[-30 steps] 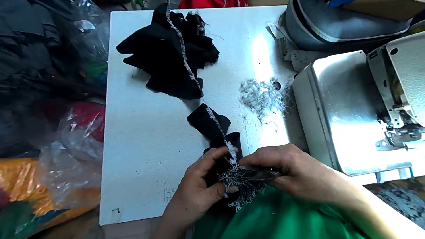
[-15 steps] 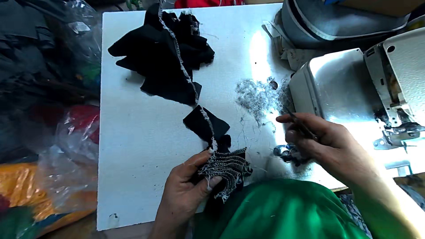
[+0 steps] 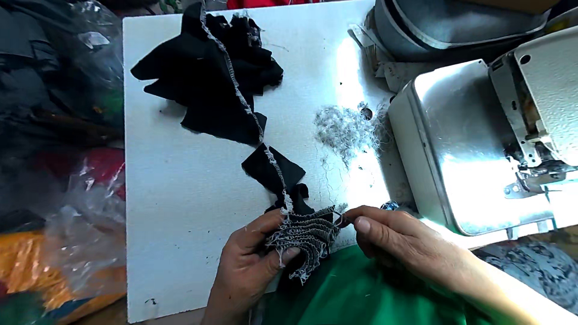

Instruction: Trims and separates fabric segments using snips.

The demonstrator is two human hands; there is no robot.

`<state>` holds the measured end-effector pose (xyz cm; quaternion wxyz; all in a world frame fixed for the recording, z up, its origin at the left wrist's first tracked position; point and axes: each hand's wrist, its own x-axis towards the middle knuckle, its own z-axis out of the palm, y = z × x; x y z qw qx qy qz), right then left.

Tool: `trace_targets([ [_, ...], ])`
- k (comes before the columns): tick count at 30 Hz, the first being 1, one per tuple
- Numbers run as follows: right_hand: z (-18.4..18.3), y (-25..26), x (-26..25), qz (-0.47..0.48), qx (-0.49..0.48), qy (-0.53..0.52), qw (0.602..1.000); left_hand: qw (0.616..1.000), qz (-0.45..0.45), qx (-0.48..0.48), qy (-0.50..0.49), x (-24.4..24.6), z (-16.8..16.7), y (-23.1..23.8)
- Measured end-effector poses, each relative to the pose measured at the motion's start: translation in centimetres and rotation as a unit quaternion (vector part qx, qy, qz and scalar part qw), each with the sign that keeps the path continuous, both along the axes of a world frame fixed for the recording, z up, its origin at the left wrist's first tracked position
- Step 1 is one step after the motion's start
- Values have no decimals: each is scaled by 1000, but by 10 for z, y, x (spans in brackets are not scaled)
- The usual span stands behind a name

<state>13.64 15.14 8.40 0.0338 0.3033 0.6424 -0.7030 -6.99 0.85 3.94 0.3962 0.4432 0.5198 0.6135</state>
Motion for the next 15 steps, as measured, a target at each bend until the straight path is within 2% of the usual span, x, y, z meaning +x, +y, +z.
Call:
trace_targets([
  [3,1,1,-4,-24,-15,-2,1000,1000,-3,1,-2,0,-2,0],
  [10,-3,8,-10,-114,47,46,991,1000,-11,-2,-4,-1,-4,-4],
  [13,-4,20,-21,-170,106,54,978,1000,0,-14,2,-6,-1,-10],
  [15,-5,31,-32,-185,180,24,966,1000,-14,-13,15,-11,3,-15],
])
